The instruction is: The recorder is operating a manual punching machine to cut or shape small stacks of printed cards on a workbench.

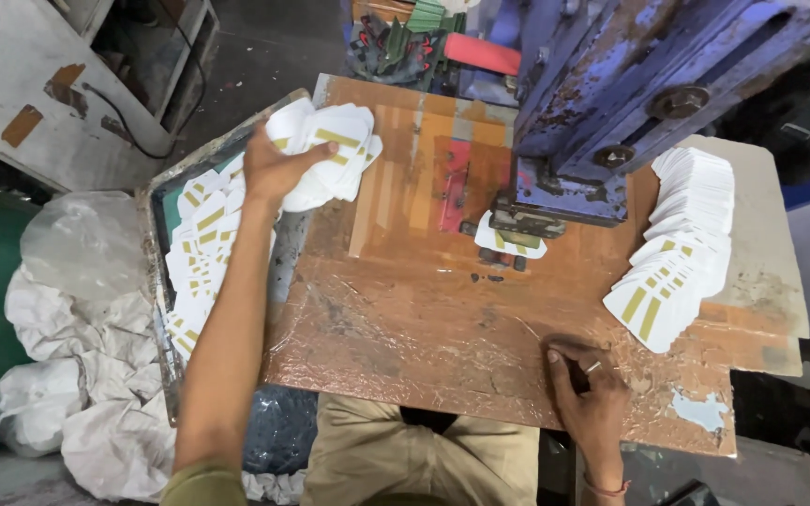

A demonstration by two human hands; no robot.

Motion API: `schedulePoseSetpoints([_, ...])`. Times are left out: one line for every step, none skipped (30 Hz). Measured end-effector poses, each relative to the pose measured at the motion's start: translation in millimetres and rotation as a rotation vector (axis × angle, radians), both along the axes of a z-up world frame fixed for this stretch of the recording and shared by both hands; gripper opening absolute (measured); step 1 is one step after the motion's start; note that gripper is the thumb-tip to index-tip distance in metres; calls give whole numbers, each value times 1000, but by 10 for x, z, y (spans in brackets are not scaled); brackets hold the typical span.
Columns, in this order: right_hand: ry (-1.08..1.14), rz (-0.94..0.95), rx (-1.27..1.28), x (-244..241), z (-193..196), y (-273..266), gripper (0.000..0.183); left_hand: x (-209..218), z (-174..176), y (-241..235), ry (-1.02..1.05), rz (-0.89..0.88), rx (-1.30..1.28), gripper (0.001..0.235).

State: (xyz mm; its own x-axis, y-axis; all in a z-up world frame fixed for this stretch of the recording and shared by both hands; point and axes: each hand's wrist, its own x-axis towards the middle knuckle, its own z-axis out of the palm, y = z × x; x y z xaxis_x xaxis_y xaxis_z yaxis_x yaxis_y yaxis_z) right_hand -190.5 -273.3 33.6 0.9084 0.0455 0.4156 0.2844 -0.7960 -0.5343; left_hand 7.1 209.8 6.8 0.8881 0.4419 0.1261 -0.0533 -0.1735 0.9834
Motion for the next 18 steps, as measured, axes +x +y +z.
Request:
schedulePoseSetpoints([18,-9,22,0,56,43,13,91,-23,-8,-32,-59,-23,79])
schedulePoseSetpoints([37,-18,45,1,113,85,13,183,-45,-18,-64,-117,-45,79])
schedulePoseSetpoints([32,-20,44,9,69,69,13,310,-1,-20,-69,-119,-45,79])
schedulePoseSetpoints([34,-34,13,23,24,48,13,441,42,-26,71,-43,105,90])
schedulePoseSetpoints([40,-54,-21,7,-15,8,14,574,67,-70,215,27,252,101])
schedulePoseSetpoints([38,-63,-25,6,-12,1,14,724,26,-49,213,18,249,101])
schedulePoseSetpoints([22,-37,-15,9,-13,2,13,874,-7,-17,234,-18,296,116])
schedulePoseSetpoints([6,-11,-6,13,-14,4,12,1023,-40,13,256,-55,344,131])
schedulePoseSetpoints([6,-16,-8,16,0,19,12,1045,-28,16,254,-60,342,131])
schedulePoseSetpoints([16,-15,3,20,10,32,12,1068,-20,15,191,-89,337,145])
schedulePoseSetpoints([26,-17,11,14,24,27,13,1098,-24,-15,126,-121,328,159])
schedulePoseSetpoints([26,-26,6,43,7,29,13,1191,-298,103,125,-130,324,159])
schedulePoseSetpoints([32,-18,2,27,-5,12,13,1270,-605,175,-76,-71,438,155])
schedulePoseSetpoints([38,-11,-2,14,-20,-12,14,1353,-917,232,-281,-16,545,152])
schedulePoseSetpoints([44,-37,-6,15,55,28,14,1133,-626,43,-282,-42,537,152])
schedulePoseSetpoints([4,15,3,23,127,61,14,913,-332,-137,-73,29,478,150])
schedulePoseSetpoints([-33,65,11,18,198,83,14,683,-47,-317,142,89,420,149])
schedulePoseSetpoints([-23,36,5,16,215,20,14,732,-246,-280,145,59,416,149])
